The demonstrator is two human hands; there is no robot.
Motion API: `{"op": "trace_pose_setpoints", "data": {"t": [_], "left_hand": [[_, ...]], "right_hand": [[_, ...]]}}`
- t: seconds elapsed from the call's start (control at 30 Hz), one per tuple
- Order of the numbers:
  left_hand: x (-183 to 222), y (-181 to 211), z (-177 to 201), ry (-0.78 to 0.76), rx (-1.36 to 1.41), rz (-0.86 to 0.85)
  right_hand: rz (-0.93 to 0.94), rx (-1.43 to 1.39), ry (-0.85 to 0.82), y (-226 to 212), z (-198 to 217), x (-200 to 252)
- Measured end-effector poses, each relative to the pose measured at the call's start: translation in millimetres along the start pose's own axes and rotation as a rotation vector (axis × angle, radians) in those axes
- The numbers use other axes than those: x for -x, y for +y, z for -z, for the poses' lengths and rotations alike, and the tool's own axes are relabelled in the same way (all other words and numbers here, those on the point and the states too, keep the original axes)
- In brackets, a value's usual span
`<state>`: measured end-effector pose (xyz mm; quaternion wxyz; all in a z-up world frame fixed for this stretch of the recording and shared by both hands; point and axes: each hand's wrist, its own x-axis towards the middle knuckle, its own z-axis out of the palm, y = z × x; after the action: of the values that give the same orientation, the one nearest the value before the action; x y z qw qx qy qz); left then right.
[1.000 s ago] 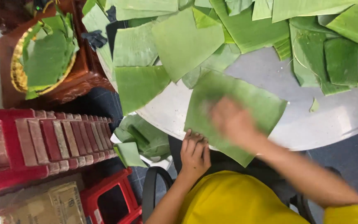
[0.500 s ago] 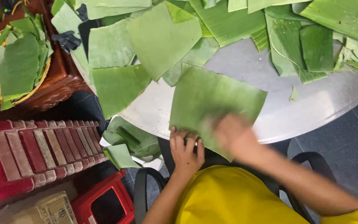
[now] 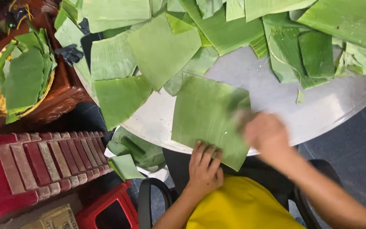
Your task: Wiping and cleaning individual banana leaves with a cloth at a food production table
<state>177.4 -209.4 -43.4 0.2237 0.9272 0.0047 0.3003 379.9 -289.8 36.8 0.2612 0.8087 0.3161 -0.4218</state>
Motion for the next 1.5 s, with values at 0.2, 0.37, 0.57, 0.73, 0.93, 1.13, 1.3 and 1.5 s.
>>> {"op": "trace_pose_setpoints", "data": {"t": [0.2,0.37,0.57,0.73,0.93,1.13,1.3,1.5], "left_hand": [[6.4,1.5,-10.5,0.040,-0.154,0.013],[0.0,-1.8,-5.1,-0.084,-0.155,-0.028],[-37.3,3.7,26.5,0.363,0.246,0.169],[-87.5,-25.3,35.5,0.708,0.634,0.697],[-36.9,-49.3,-3.6,0.481,0.390,0.781],[-7.0,-38.4,-9.3,0.216,-0.009,0.052],[11.4,-41.1,-32.6,0.302,-0.157,0.020],[0.2,-39.3,-27.4,0.387,-0.171,-0.022]], "right_hand": [[0.473,-0.149,1.528,27.1,-50.9,-92.9],[0.166,-0.359,1.598,108.5,-45.5,-114.6],[0.223,-0.749,1.782,134.7,-67.5,-143.9],[0.217,-0.774,1.773,137.2,-68.6,-152.6],[0.167,-0.830,1.813,133.8,-65.3,-134.7],[0.192,-0.845,1.848,32.1,-42.9,-65.2],[0.684,-0.190,1.452,-52.1,-61.6,-79.5],[0.197,-0.142,1.542,67.7,-11.8,-176.0]]}}
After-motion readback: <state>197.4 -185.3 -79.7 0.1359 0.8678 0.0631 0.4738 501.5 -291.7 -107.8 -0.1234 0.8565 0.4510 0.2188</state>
